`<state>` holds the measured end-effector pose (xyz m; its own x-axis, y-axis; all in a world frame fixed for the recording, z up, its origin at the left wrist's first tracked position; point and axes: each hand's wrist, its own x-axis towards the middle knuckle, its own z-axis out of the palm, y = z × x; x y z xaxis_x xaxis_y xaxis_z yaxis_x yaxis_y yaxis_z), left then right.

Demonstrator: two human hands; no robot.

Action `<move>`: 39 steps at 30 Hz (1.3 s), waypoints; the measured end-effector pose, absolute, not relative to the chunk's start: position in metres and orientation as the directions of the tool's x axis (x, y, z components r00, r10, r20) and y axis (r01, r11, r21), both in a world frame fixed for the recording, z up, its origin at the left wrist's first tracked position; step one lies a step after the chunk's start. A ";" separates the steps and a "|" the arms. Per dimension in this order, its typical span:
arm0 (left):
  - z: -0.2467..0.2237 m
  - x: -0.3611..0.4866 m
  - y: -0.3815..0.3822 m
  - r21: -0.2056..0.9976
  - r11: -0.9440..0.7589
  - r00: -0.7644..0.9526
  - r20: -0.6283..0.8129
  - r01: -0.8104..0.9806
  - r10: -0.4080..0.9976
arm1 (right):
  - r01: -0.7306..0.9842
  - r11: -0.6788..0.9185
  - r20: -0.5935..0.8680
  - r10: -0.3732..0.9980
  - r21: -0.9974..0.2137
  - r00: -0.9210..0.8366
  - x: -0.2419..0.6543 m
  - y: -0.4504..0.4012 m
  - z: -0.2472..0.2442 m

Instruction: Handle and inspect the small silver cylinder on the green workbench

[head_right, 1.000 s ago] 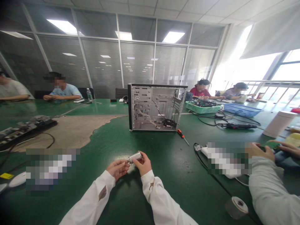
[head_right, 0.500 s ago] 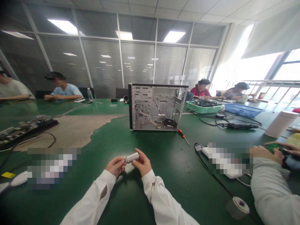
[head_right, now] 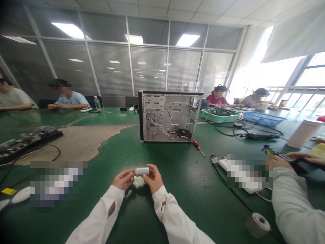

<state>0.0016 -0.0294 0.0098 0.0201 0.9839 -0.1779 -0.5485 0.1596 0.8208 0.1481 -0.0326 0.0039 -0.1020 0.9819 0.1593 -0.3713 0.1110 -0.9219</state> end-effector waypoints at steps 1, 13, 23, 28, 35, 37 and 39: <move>0.010 0.002 -0.029 0.819 0.152 0.026 -0.166 -0.554 0.986 | -0.421 0.050 0.106 0.988 -0.905 -0.112 0.148 -0.032 0.003; 0.025 0.011 -0.039 0.938 -0.105 0.016 0.117 -0.329 0.993 | -0.605 -0.476 -0.222 0.866 -0.639 -0.447 0.147 -0.046 0.021; 0.026 0.010 -0.039 0.976 -0.214 -0.067 0.211 -0.036 0.975 | -0.415 -0.539 -0.254 0.783 -0.733 -0.568 0.144 -0.045 0.017; 0.036 0.005 -0.042 0.908 -0.256 -0.019 0.278 0.333 0.961 | -0.175 -0.129 -0.095 0.977 -0.976 -0.192 0.151 -0.031 0.004; 0.023 0.012 -0.046 0.898 -0.306 0.025 0.315 0.315 0.949 | 0.007 0.110 0.111 0.993 -0.994 0.029 0.163 -0.019 -0.008; 0.028 0.012 -0.049 0.913 -0.283 -0.017 0.301 0.295 0.954 | 0.010 0.111 0.111 0.993 -0.994 0.039 0.163 -0.019 -0.008; 0.048 0.014 -0.057 0.921 -0.279 -0.078 0.310 0.272 0.947 | 0.009 0.106 0.106 0.993 -0.994 0.048 0.163 -0.017 -0.008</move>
<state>0.0140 -0.0572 0.0484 -0.0785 0.9474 0.3104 0.2715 -0.2793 0.9210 0.1634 -0.0174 -0.0079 0.0478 0.9932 0.1064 0.0092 0.1061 -0.9943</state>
